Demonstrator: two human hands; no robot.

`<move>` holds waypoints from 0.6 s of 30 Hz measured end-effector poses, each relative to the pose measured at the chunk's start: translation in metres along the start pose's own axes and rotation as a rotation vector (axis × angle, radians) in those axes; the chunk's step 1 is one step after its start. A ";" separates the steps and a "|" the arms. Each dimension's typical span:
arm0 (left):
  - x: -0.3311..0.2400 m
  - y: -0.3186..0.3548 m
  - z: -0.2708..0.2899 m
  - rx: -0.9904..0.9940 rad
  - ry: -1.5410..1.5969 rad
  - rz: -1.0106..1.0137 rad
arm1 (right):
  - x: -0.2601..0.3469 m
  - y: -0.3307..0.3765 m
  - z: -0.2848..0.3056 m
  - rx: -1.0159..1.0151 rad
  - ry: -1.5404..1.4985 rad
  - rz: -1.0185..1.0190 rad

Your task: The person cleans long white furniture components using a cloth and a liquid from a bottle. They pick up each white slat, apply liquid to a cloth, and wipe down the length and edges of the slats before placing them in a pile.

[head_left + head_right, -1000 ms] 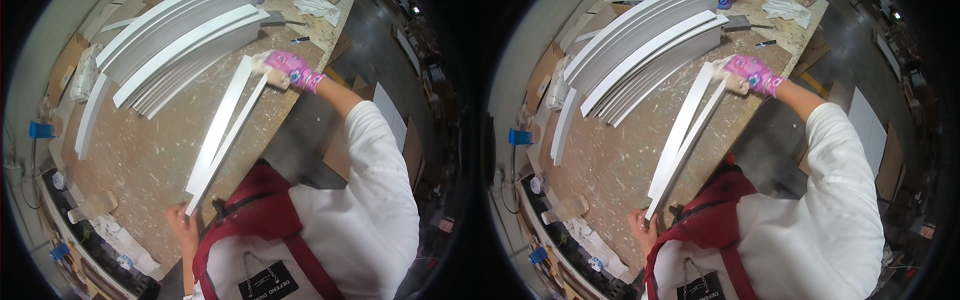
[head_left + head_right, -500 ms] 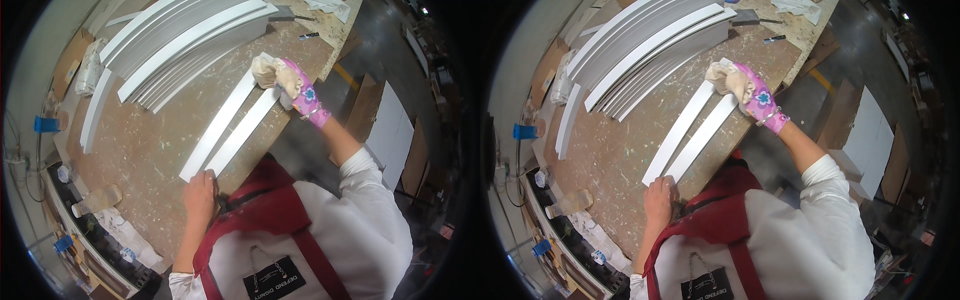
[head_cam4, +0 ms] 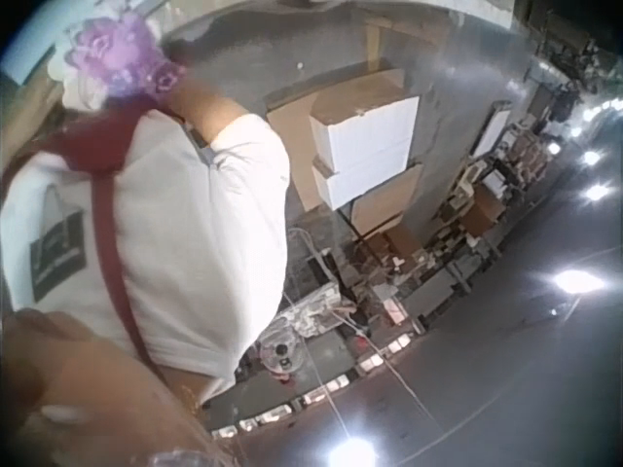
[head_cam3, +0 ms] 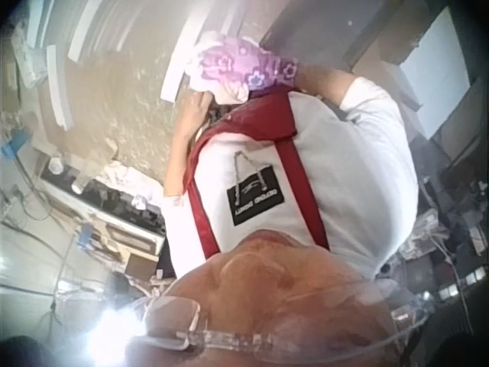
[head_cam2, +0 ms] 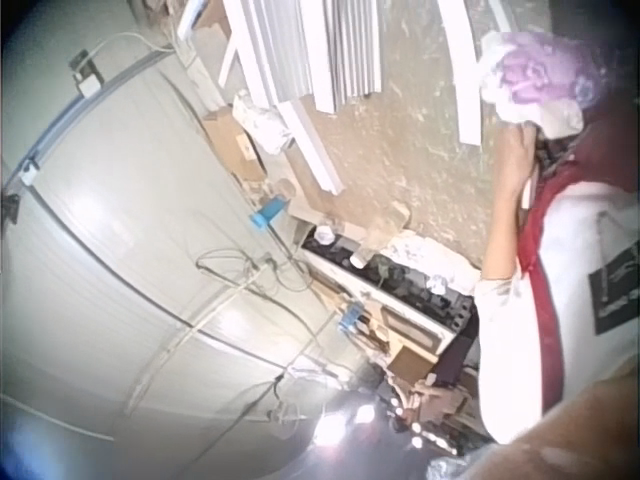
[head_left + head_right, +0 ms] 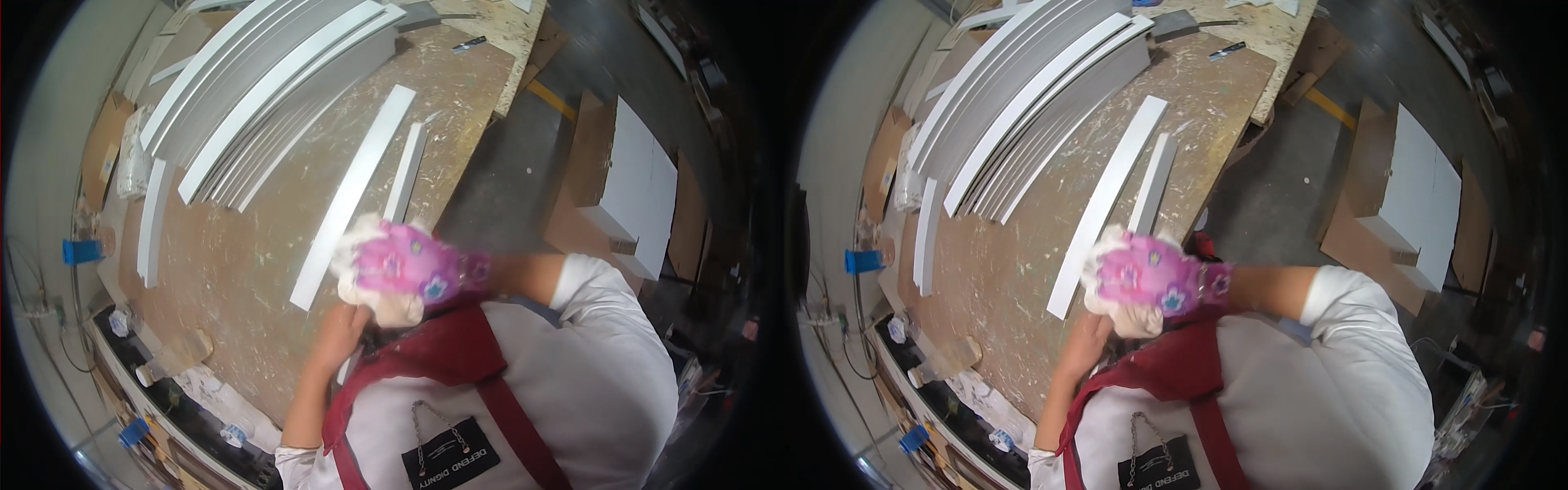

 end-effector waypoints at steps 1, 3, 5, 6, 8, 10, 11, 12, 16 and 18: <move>-0.002 0.005 -0.003 -0.031 0.075 -0.044 | 0.006 0.002 -0.006 -0.114 0.159 0.226; -0.009 0.010 -0.009 -0.089 0.228 -0.133 | -0.003 0.005 -0.003 -0.275 0.233 0.359; -0.004 0.010 -0.008 -0.058 0.319 0.002 | -0.042 -0.008 0.037 -0.274 0.009 0.103; -0.003 0.009 -0.007 -0.045 0.366 0.061 | -0.062 -0.010 0.058 -0.363 0.162 0.082; -0.002 0.008 -0.005 -0.020 0.427 0.017 | -0.085 -0.015 0.102 -0.309 0.226 -0.147; 0.013 0.006 -0.004 -0.043 0.486 -0.076 | -0.096 -0.021 0.147 -0.007 0.119 -0.579; 0.024 0.003 -0.001 -0.045 0.614 0.013 | -0.077 -0.026 0.149 -0.047 0.285 -0.439; 0.037 0.003 -0.001 -0.043 0.749 0.117 | -0.060 -0.028 0.141 -0.075 0.438 -0.301; 0.038 0.004 -0.008 0.096 1.157 0.311 | 0.012 -0.019 0.056 -0.086 0.599 0.067; 0.047 -0.002 -0.014 0.080 1.170 0.363 | 0.011 -0.002 -0.001 -0.154 0.089 0.047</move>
Point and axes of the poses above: each hand's wrist, its own y-axis away from the middle knuckle, its own z-axis out of the back of the hand, x = y × z, the point moved 4 cm from there along -y, towards the middle knuckle, and after that the axes turned 11 degrees about y, right-handed, at the moved point
